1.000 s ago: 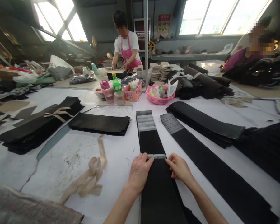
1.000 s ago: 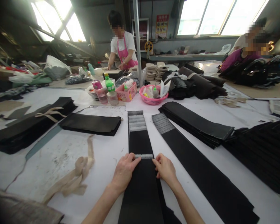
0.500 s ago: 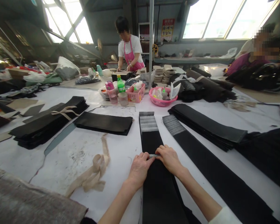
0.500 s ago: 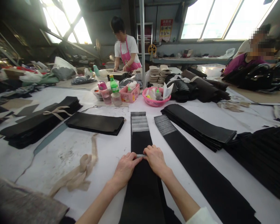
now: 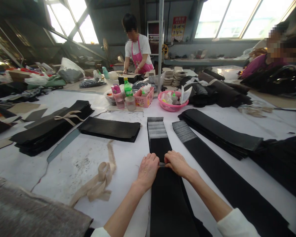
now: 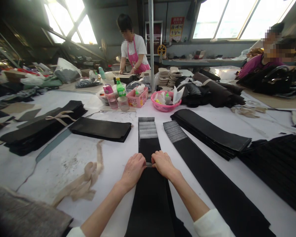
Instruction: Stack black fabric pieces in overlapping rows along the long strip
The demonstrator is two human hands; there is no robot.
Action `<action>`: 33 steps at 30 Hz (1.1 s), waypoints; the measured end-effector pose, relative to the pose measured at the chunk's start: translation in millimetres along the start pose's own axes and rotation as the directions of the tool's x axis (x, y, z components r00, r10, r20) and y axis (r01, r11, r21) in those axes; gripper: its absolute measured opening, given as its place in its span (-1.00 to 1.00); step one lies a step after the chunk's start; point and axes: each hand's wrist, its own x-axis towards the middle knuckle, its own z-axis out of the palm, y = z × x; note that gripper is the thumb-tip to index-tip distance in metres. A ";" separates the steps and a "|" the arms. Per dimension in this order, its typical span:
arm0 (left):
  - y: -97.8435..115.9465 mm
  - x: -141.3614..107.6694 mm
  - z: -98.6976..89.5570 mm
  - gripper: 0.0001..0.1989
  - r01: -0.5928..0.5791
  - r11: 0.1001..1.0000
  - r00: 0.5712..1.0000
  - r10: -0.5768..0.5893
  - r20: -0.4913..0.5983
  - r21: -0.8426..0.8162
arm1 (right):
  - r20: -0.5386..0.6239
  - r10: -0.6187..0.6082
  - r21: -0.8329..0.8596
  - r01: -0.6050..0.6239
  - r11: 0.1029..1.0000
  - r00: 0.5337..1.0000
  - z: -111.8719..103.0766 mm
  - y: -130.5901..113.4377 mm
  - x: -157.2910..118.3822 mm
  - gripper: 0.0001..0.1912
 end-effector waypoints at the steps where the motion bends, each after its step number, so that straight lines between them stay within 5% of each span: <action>1: -0.5 0.7 -0.2 -0.92 -0.007 1.000 1.000 0.007 0.002 -0.004 | -0.006 -0.004 0.007 0.004 1.000 1.000 0.7 0.9 -0.7 -0.88; 7: -0.8 1.4 0.4 -0.91 -0.116 0.993 0.993 0.117 0.024 -0.033 | -0.124 -0.036 0.112 0.050 0.992 0.992 15.6 9.8 -12.3 -0.91; 14: 4.5 -4.0 3.2 -0.87 -0.152 0.988 0.988 0.152 -0.005 -0.004 | -0.282 -0.230 0.238 0.300 0.924 0.932 28.0 22.7 -22.4 -0.87; 33: 3.2 -11.6 17.5 -0.82 -0.203 0.976 0.977 0.208 -0.056 0.073 | -0.193 -0.320 0.077 0.339 0.937 0.928 19.5 24.8 -37.0 -0.78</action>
